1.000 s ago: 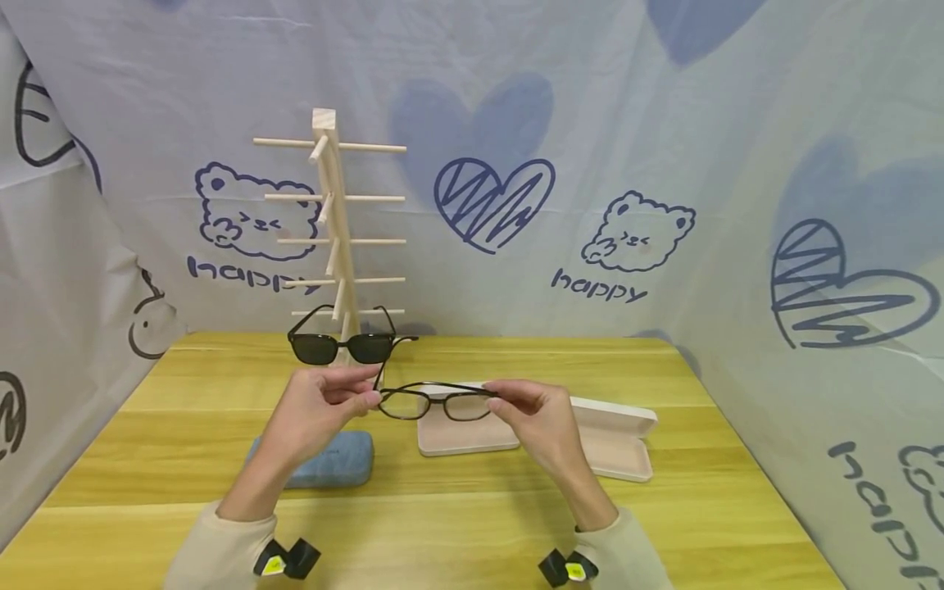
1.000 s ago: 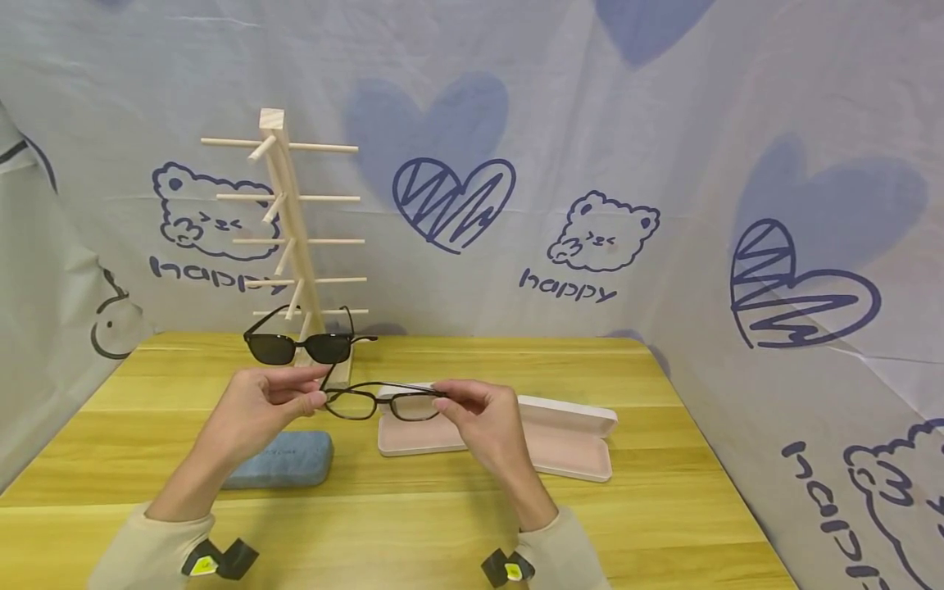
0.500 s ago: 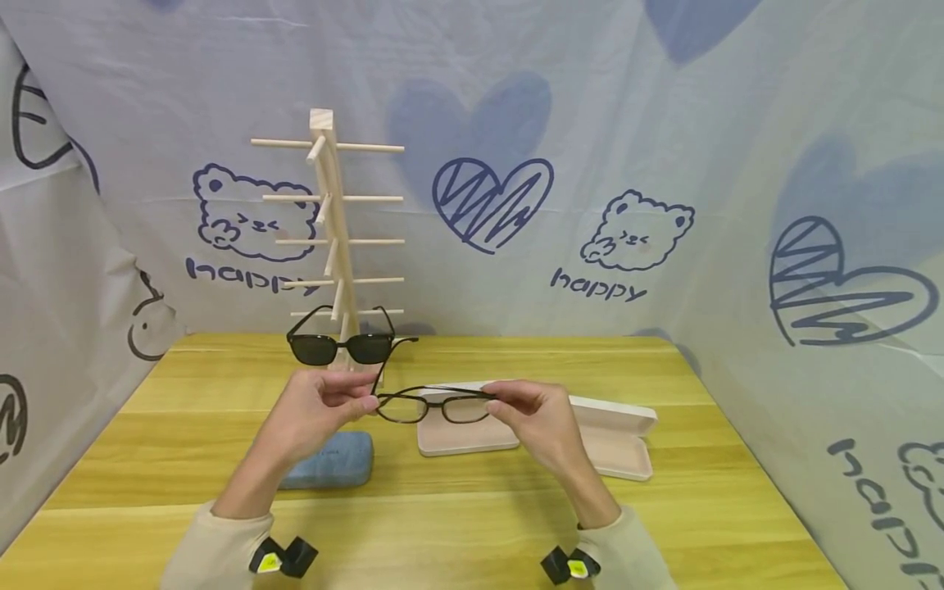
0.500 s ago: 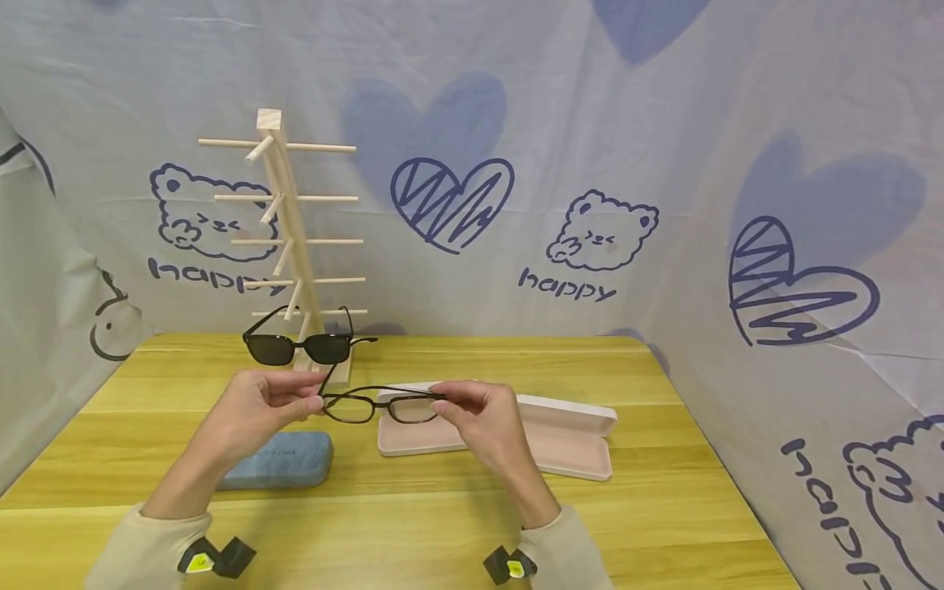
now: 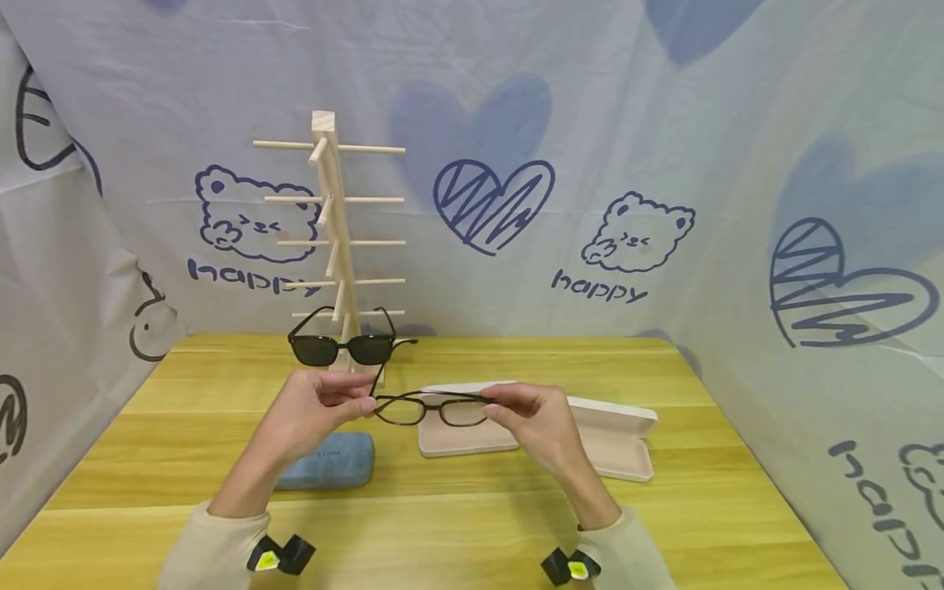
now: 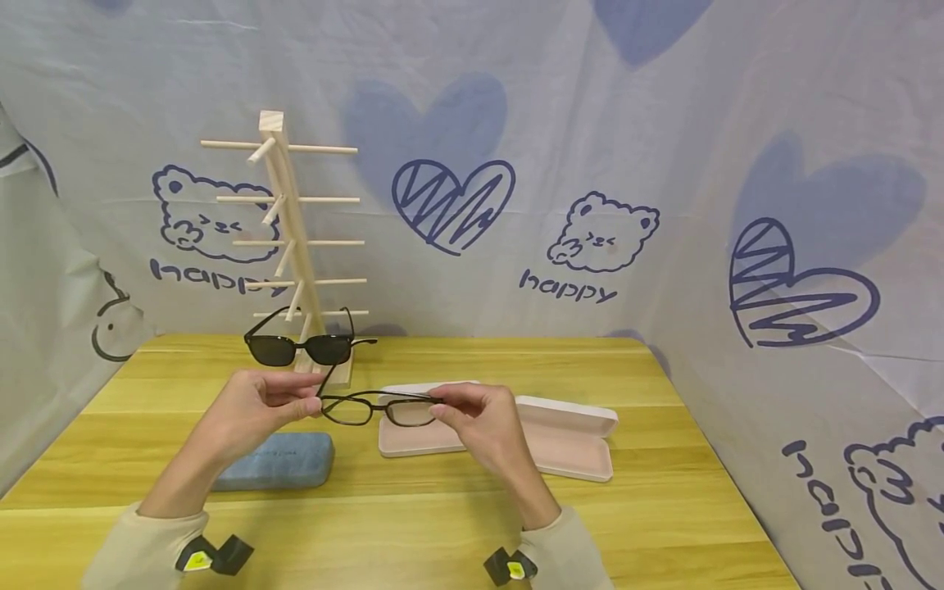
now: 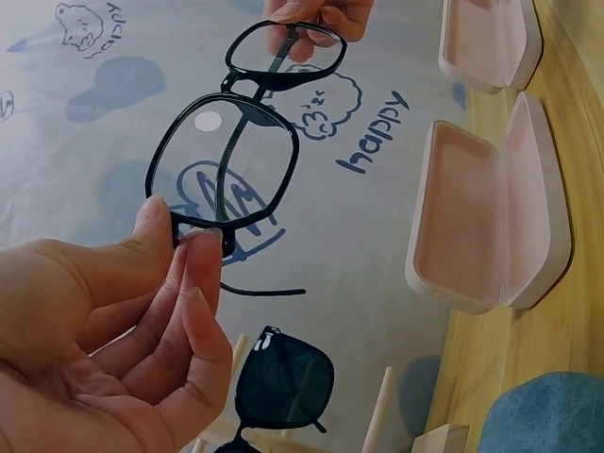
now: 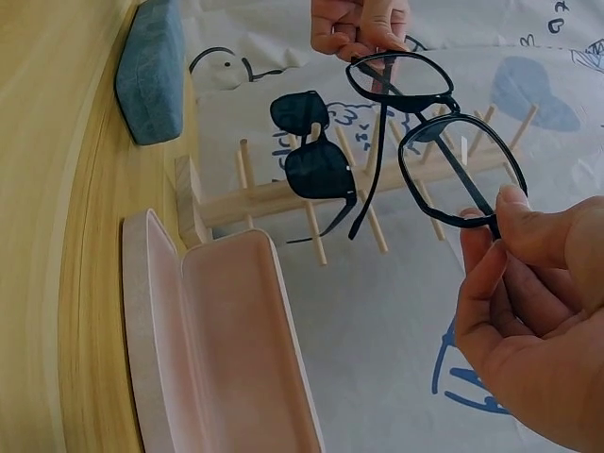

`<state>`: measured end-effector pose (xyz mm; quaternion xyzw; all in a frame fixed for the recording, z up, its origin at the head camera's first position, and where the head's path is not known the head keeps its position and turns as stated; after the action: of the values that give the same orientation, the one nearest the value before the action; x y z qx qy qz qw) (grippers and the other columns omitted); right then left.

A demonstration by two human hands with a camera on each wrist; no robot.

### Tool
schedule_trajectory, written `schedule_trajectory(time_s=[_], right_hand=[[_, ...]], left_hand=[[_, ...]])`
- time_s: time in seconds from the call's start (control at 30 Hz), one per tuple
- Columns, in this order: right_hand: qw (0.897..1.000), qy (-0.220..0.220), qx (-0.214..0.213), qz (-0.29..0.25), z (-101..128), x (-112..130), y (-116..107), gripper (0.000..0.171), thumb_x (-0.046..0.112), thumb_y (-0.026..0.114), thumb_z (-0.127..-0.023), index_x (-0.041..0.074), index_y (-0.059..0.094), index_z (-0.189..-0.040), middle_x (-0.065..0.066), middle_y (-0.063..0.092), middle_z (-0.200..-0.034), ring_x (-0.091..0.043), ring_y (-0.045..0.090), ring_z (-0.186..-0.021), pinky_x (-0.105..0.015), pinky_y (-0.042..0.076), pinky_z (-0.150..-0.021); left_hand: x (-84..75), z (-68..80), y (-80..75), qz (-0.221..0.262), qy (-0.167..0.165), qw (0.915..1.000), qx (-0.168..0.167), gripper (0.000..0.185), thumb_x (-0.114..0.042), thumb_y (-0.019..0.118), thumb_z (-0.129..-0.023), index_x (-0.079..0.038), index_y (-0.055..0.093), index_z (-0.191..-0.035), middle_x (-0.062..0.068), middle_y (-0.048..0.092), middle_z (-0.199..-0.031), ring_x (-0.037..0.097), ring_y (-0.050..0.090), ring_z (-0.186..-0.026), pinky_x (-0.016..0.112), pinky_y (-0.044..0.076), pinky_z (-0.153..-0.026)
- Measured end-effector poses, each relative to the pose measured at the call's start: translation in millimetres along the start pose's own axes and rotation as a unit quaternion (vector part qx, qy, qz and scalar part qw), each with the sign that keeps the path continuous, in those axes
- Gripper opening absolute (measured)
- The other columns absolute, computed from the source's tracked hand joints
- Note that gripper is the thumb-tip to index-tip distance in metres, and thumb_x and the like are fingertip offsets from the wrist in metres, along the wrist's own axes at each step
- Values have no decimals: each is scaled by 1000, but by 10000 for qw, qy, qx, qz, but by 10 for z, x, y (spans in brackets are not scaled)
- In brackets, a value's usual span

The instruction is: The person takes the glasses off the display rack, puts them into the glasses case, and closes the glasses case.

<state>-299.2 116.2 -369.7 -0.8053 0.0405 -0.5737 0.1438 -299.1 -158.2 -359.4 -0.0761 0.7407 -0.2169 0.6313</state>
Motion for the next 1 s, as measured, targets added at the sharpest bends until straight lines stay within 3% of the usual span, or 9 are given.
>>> schedule_trajectory(time_s=[0.53,1.0], right_hand=[[9996,202,199,67,-15,-30,43,20,2,76,-90,-4,77,-110,-23,77,-108,-5,73,-87,-20,60,-81],[9991,145,167,353,-34,-68,-15,19,6,74,-94,2,79,-112,-19,78,-111,-7,73,-93,-20,59,-83]], left_hand=[[12,23,29,122,252,9994,185,36,-7,68,-99,4,67,-133,24,73,-122,4,73,-87,21,60,-78],[-14,-27,153,54,399,9989,245,29,-7,65,-101,4,70,-128,20,73,-114,5,64,-80,26,59,-68]])
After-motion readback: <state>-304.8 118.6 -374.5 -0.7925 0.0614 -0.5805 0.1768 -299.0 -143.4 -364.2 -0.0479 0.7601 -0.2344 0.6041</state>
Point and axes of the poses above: each hand's wrist, its own z-axis away from the middle knuckle, its own y-axis out of the palm, x = y × z, the point moved 9 cm from there along -z, towards the middle knuckle
